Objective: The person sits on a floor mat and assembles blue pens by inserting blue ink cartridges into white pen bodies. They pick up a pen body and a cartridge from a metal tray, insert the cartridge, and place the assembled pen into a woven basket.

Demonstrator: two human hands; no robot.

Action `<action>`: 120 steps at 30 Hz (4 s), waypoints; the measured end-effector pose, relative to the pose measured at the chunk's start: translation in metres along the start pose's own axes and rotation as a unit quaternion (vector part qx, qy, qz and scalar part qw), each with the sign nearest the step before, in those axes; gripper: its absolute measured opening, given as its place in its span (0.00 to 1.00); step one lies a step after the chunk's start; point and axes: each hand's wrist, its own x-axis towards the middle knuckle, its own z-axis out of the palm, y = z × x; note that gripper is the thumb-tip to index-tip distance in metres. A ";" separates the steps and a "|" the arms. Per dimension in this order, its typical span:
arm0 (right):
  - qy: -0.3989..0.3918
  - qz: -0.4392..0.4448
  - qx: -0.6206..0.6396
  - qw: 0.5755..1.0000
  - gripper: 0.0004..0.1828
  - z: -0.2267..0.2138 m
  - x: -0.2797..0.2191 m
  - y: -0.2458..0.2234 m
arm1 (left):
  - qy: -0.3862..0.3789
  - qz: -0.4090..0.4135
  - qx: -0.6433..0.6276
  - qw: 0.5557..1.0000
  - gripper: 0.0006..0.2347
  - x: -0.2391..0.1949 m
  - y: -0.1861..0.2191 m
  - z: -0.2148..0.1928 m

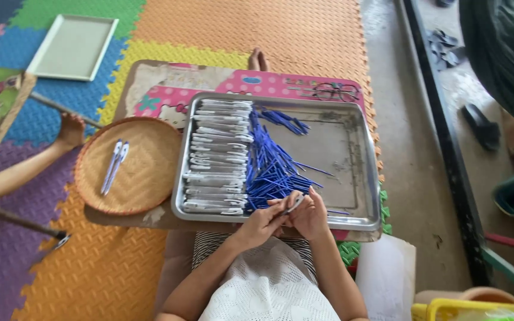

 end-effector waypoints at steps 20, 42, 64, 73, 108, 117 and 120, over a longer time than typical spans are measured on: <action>-0.098 -0.008 -0.005 0.995 0.25 -0.012 -0.003 -0.002 | -0.062 -0.052 0.029 0.996 0.13 -0.008 -0.035 -0.005; 0.014 -0.130 -0.170 0.977 0.23 0.025 -0.011 0.007 | -0.050 -0.051 0.003 0.997 0.09 -0.009 -0.024 -0.008; -0.012 -0.134 -0.118 0.984 0.26 0.003 -0.013 0.013 | 0.350 -0.288 0.669 0.588 0.24 -0.086 -0.123 -0.316; -0.021 -0.151 -0.109 0.982 0.24 -0.002 -0.012 0.017 | 0.378 -0.210 0.730 0.529 0.17 -0.094 -0.127 -0.335; -0.102 -0.147 0.003 0.984 0.24 -0.027 -0.015 0.025 | 0.135 0.248 0.345 0.895 0.05 0.108 -0.122 -0.104; -0.073 -0.186 0.042 0.979 0.33 -0.026 -0.010 0.021 | 0.096 0.006 -0.113 0.989 0.07 0.042 -0.020 -0.022; 0.026 -0.200 0.096 0.975 0.18 -0.055 -0.018 0.027 | 0.039 -0.022 -0.064 0.997 0.09 0.043 -0.026 -0.012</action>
